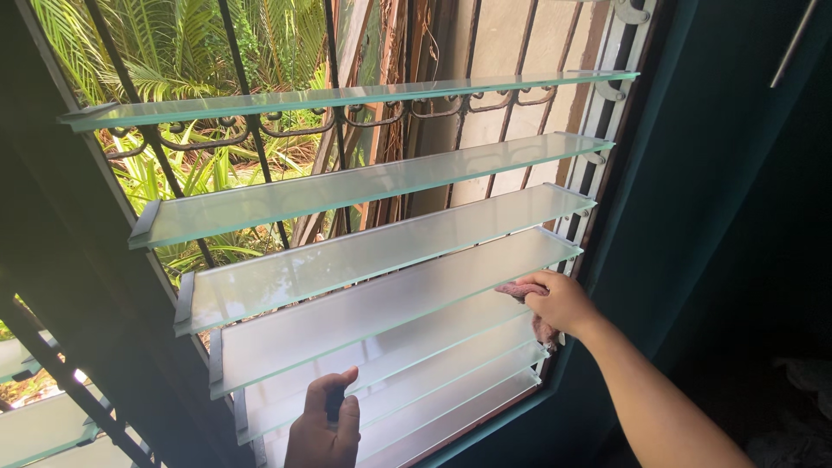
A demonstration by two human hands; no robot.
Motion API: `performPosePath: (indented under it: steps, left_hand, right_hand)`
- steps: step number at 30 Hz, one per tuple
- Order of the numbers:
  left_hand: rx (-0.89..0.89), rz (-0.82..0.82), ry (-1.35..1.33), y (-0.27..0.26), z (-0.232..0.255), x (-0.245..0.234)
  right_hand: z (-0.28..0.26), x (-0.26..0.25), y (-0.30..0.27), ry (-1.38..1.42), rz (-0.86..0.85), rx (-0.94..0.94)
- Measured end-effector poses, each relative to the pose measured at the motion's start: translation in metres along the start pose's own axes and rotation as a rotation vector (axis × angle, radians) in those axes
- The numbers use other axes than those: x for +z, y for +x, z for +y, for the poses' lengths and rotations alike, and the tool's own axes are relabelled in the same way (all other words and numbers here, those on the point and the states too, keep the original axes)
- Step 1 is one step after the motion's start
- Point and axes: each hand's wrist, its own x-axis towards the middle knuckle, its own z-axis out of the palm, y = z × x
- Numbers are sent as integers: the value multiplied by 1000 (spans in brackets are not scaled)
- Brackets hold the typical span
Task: The person sprays a cleaning solution onto horizontal glass window slats and wipes each slat with a cloth. The person works methodically from one slat to the next, holding the spray bottle in one hand and wiping with the other.
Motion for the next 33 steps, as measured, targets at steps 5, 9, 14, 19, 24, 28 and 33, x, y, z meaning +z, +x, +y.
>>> performPosePath:
  steps: [5, 9, 14, 19, 24, 28, 33]
  left_hand:
    - [13, 12, 6, 0, 0, 0]
    - [-35, 6, 30, -2, 2, 0]
    - [12, 9, 9, 0, 3, 1]
    - [-18, 10, 40, -1, 3, 1]
    - [-8, 19, 35, 0, 1, 2]
    - [6, 13, 32, -3, 0, 2]
    - [-22, 23, 41, -4, 3, 2]
  right_hand:
    - [-45, 22, -17, -22, -54, 173]
    - [-81, 45, -22, -335, 48, -206]
    - [-83, 60, -25, -355, -25, -356]
    - [-38, 35, 0, -473, 76, -167]
    - [3, 26, 20, -508, 255, -35]
    - [-15, 63, 20, -479, 328, -242]
    - [-119, 125, -31, -270, 112, -204]
